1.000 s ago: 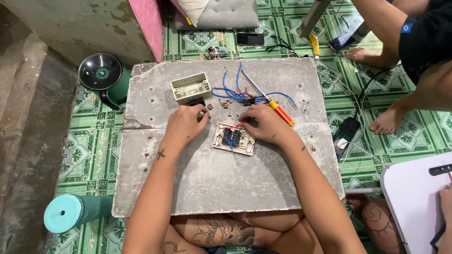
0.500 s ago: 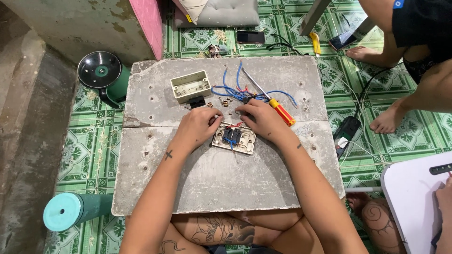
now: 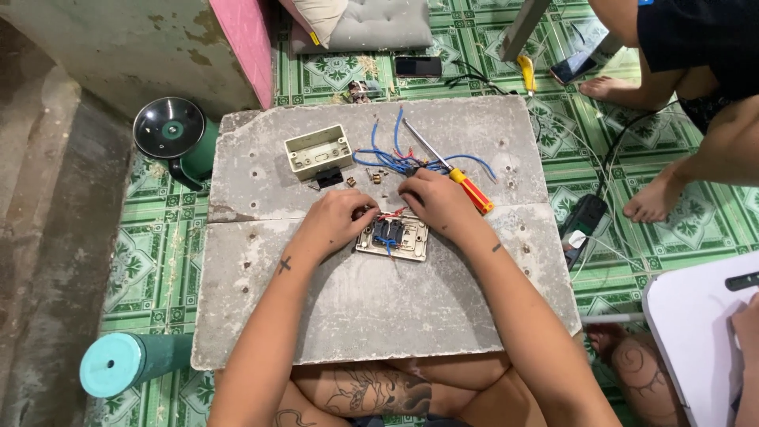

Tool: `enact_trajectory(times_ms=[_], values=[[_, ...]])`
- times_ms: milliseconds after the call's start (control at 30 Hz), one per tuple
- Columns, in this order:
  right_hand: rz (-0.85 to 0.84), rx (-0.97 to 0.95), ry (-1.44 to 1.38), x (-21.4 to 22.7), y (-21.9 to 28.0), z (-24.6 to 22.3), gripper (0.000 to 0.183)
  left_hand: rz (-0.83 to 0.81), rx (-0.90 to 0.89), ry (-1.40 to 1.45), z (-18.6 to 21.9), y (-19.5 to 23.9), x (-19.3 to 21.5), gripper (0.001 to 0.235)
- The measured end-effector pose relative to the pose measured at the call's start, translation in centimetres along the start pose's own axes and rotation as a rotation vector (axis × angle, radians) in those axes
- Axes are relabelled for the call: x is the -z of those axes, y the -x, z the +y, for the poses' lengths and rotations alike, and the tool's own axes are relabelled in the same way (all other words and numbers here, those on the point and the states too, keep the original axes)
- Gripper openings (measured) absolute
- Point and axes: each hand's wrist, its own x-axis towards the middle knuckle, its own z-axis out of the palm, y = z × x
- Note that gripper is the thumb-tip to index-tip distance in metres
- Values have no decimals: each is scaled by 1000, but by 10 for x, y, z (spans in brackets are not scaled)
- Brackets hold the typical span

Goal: The person sits on the floor and uses a screwdriver to work on an electrical switch plate, connecting wires and adjusting components. They handle the switch, wires, and a small plastic box while seated on a tiled floor.

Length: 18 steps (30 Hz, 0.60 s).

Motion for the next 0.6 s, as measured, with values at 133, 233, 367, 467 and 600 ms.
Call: enact_trajectory(times_ms=[133, 233, 367, 467, 600], values=[[100, 67, -71, 4, -1, 11, 19, -7, 3, 19, -5, -1, 0, 17], [162, 81, -121, 10, 2, 13, 20, -14, 15, 47, -9, -1, 0, 18], [241, 58, -22, 3, 4, 16, 17, -15, 1, 66, -15, -1, -5, 16], [267, 113, 83, -9, -2, 23, 16, -12, -1, 85, -18, 0, -4, 15], [267, 91, 285, -11, -2, 15, 15, -25, -17, 114, -16, 0, 1, 15]])
